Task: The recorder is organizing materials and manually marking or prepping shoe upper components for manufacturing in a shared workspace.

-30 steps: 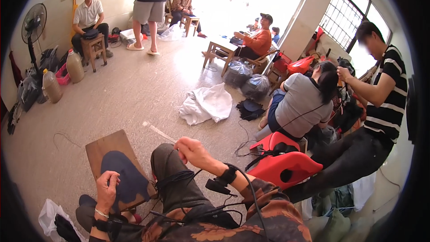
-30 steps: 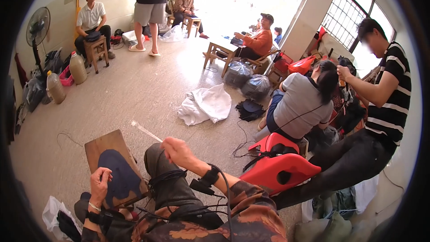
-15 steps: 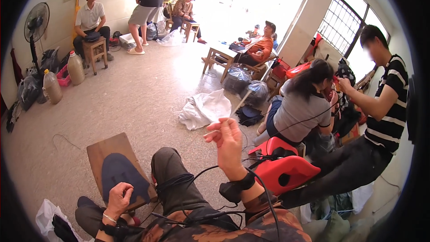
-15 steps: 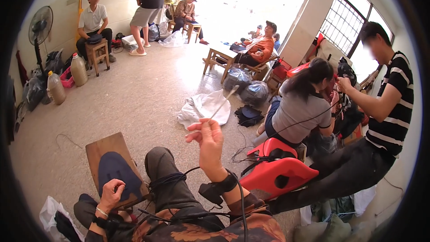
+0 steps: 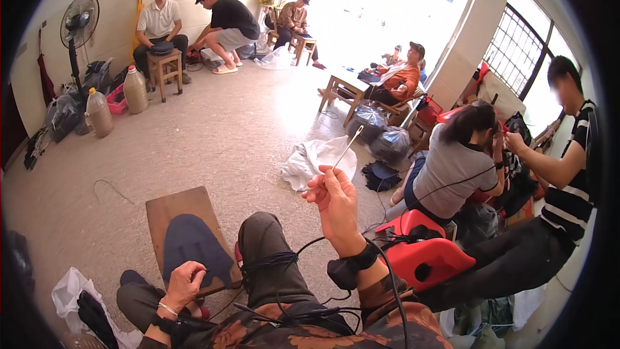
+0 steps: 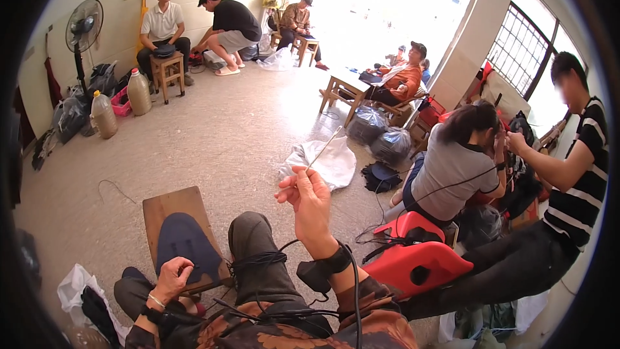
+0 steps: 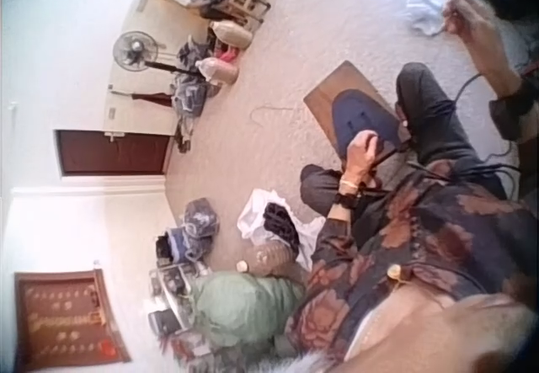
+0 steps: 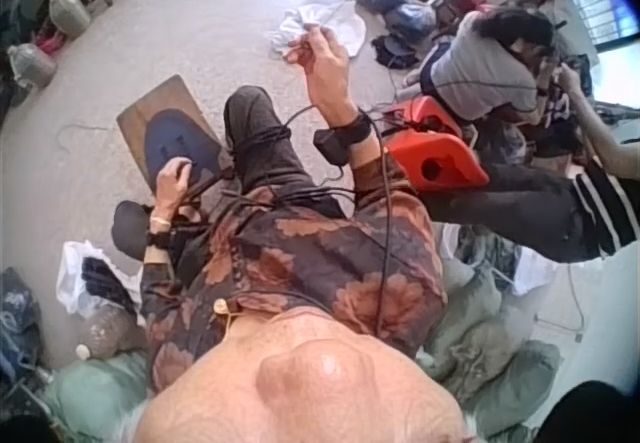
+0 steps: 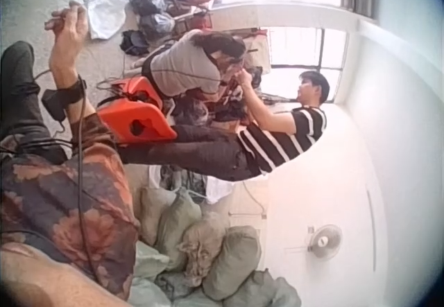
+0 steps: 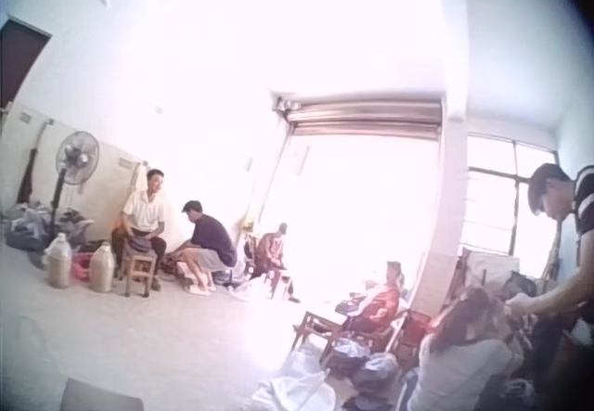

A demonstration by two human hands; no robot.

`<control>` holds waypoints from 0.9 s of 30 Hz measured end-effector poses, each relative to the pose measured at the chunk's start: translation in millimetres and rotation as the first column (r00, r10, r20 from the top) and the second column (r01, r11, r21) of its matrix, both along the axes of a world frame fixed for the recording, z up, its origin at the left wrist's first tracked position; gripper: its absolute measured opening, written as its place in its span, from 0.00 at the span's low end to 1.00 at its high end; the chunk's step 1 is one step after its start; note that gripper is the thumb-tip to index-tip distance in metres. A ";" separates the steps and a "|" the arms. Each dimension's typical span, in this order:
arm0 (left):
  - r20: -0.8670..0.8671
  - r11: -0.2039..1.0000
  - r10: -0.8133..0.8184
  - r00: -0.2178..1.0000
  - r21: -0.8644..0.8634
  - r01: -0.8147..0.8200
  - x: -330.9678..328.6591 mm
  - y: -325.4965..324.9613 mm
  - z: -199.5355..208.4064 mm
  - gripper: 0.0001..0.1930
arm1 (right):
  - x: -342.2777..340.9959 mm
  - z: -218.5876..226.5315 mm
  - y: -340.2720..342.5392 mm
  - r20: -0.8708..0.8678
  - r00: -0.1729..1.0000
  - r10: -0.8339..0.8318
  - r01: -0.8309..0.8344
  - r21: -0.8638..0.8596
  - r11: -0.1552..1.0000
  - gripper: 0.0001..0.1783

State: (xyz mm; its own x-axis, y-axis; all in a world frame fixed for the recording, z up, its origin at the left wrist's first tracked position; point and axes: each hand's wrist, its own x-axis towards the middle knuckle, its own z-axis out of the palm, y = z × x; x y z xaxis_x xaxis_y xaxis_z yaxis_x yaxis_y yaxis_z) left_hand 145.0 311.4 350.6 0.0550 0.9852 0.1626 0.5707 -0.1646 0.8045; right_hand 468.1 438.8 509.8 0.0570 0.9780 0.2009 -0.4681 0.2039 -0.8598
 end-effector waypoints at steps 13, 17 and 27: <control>-0.086 0.995 0.008 0.996 0.098 0.000 -10.7 6.6 2.6 0.03 | -137.0 55.6 -6.5 -0.205 0.923 0.325 -0.307 0.114 0.945 0.11; -0.068 0.996 0.084 0.994 0.019 -0.083 -24.2 -6.8 5.5 0.04 | -145.4 106.4 21.6 -0.461 0.842 0.279 -0.169 0.267 0.949 0.10; -0.145 0.995 0.080 0.986 0.073 -0.070 -21.0 -13.1 30.1 0.04 | -198.2 213.6 143.5 0.045 0.956 0.290 -0.283 0.403 0.870 0.12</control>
